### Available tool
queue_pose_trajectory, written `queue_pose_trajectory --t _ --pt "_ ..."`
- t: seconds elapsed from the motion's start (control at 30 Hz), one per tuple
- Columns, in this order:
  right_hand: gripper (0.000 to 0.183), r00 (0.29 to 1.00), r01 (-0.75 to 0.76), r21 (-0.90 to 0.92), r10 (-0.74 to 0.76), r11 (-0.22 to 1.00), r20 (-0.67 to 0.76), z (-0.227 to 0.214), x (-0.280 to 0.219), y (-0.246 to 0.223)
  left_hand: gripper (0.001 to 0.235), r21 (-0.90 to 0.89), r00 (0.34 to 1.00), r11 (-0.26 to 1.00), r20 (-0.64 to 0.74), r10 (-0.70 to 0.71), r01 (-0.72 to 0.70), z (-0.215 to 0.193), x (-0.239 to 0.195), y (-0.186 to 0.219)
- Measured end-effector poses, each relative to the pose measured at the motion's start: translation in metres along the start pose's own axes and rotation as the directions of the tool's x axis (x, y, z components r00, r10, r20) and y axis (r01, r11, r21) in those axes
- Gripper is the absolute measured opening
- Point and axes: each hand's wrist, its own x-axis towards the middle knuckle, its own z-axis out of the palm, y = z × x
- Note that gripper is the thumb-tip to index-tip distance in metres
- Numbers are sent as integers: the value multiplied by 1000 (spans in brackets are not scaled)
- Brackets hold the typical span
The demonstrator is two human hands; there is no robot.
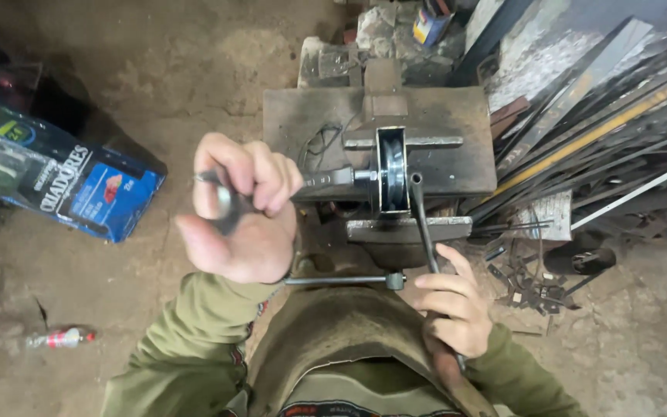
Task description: The person carries a metal bracket with a pulley wheel to a bench vise and clamps it. They use wrenches to tighten the bolts holding the pulley, then remove the assembly from the vise, carry it across the workshop, handle small fasteners at a workbench, return, reclamp the assembly and continue tightening with wrenches.
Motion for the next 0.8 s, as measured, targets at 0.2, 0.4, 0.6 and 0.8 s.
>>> queue_pose_trajectory --t 0.2,0.4,0.6,0.8 --pt "59 964 -266 114 266 957 12 30 -66 1 66 126 999 991 25 42 -45 12 -10 -14" --pt "62 976 -208 143 215 968 -31 43 -87 23 66 21 999 1000 39 -3 3 5 -11 -26" --pt "60 978 -206 91 206 974 15 44 -98 37 65 41 996 996 55 74 -76 9 -33 -30" --pt "65 966 -259 107 260 960 4 57 -112 60 61 178 986 980 155 61 -89 5 -70 -27"
